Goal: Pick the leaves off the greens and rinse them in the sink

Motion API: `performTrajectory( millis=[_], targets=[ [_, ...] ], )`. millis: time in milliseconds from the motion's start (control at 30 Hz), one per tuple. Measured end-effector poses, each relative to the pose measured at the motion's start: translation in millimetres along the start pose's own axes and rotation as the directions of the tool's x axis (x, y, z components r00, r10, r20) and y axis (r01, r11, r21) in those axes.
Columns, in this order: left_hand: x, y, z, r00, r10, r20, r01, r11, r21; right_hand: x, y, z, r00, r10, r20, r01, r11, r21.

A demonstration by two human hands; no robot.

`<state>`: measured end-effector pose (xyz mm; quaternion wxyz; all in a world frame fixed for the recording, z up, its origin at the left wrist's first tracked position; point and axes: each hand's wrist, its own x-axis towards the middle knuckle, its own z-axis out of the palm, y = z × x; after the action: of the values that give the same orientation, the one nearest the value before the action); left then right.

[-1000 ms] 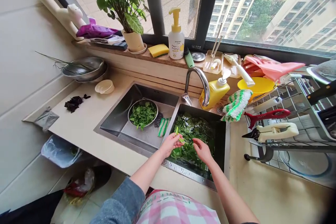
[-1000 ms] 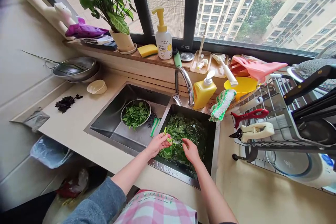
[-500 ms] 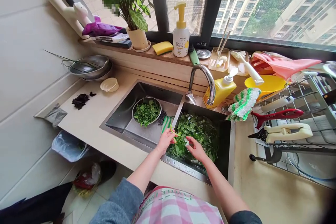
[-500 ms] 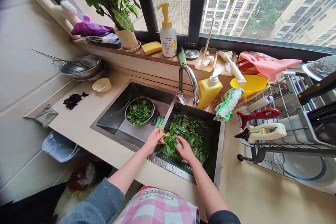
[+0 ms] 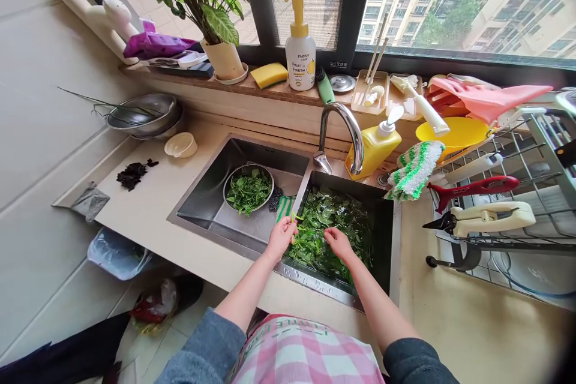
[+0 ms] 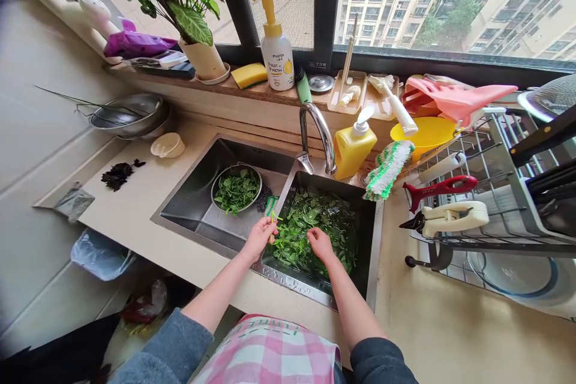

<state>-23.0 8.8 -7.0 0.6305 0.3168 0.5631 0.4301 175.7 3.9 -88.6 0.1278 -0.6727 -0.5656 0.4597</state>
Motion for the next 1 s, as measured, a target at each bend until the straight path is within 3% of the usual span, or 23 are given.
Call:
performTrajectory(
  millis=[133,200,333,467,567,667,733,767,867,933,1000],
  targets=[
    [-11,14,-8.1,0.999,0.03,-0.029,-0.03,0.999,-0.021,2,8,38,0.989,0.091,0.114,-0.065,0.976,-0.21],
    [-16,24,-15.7,0.998,0.045,-0.041,-0.046,0.998,-0.031,6,11,43,0.977,0.147,0.156,-0.094,0.948,-0.303],
    [-26,33,-25.6,0.999,0.01,-0.037,-0.012,0.999,-0.039,17,23,18,0.972,0.233,0.043,-0.194,0.887,-0.418],
    [-32,25,-16.9,0.999,-0.033,0.022,0.034,0.999,-0.034,14,30,-19,0.973,0.232,-0.022,-0.212,0.842,-0.497],
    [-31,20,-10.4,0.998,0.005,0.068,-0.006,1.0,0.023,2,28,-42,0.974,0.224,-0.044,-0.211,0.811,-0.545],
    [-28,21,-12.6,0.997,0.052,0.049,-0.055,0.996,0.067,-8,17,-50,0.96,0.096,-0.265,-0.248,0.735,-0.632],
    [-28,22,-15.7,0.998,0.059,0.024,-0.061,0.996,0.067,-8,6,-40,0.957,-0.027,-0.29,-0.167,0.763,-0.624],
    [-29,22,-16.7,0.998,0.055,0.025,-0.056,0.997,0.058,-5,-1,-29,0.97,-0.022,-0.241,-0.123,0.814,-0.568],
    [-36,20,-16.6,0.997,0.023,0.074,-0.026,0.999,0.037,15,-18,17,0.985,0.171,-0.005,-0.164,0.935,-0.315],
    [-42,16,-15.4,0.994,0.004,0.109,-0.009,0.999,0.047,32,-26,48,0.968,0.247,0.043,-0.232,0.946,-0.226],
    [-48,9,-14.9,0.991,0.0,0.137,-0.01,0.997,0.071,46,-29,72,0.967,0.25,0.054,-0.24,0.96,-0.142]
  ],
)
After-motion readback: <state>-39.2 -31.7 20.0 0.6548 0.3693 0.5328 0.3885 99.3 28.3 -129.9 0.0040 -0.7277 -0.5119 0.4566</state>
